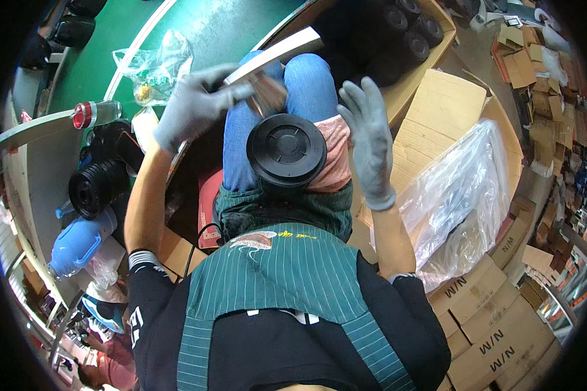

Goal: The person assembles black cylindrical containers by inserting a metal rod into the base, attaching a circular lid, and placing the finished units on a green table. The person repeats this process for multiple containers.

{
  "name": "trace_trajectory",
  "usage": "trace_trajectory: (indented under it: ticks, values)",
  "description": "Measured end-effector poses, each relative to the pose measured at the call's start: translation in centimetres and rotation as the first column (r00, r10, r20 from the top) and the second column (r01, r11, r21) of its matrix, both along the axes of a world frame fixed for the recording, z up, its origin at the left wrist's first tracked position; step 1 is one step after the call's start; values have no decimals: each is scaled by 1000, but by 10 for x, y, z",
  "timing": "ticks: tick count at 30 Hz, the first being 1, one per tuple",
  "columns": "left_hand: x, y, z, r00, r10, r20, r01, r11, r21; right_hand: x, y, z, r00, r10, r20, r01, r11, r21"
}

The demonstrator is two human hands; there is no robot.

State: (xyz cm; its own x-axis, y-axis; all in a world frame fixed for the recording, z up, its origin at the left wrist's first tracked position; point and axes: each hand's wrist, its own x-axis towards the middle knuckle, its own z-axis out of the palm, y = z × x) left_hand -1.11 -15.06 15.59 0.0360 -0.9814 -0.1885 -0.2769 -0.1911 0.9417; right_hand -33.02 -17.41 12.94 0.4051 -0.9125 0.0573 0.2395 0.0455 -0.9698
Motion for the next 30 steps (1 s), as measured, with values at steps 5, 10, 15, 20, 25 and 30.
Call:
trace_trajectory:
  ticks: [5, 10, 15, 20, 25, 30]
  values:
    - [-48, 23, 47, 798, -304, 520, 376, 926, -36, 27, -31, -6, 936, 99, 337, -190, 949, 250]
    - [-91, 50, 77, 617, -299, 728, 292, 946, 141, 48, -52, -42, 895, 168, 412, -335, 864, 375]
    - [-132, 70, 74, 482, -220, 848, 59, 974, 220, 84, -71, -74, 666, 348, 660, -639, 721, 266]
    - [-148, 63, 72, 362, -220, 906, -25, 969, 245, 121, -81, -96, 711, 578, 401, -653, 755, 69]
    - [-135, 75, 59, 480, -139, 867, 15, 989, 150, 105, -67, -96, 679, 389, 623, -691, 626, 362]
    - [-89, 71, 44, 763, -200, 615, 83, 974, 213, 88, -46, -73, 737, 91, 670, -594, 561, 577]
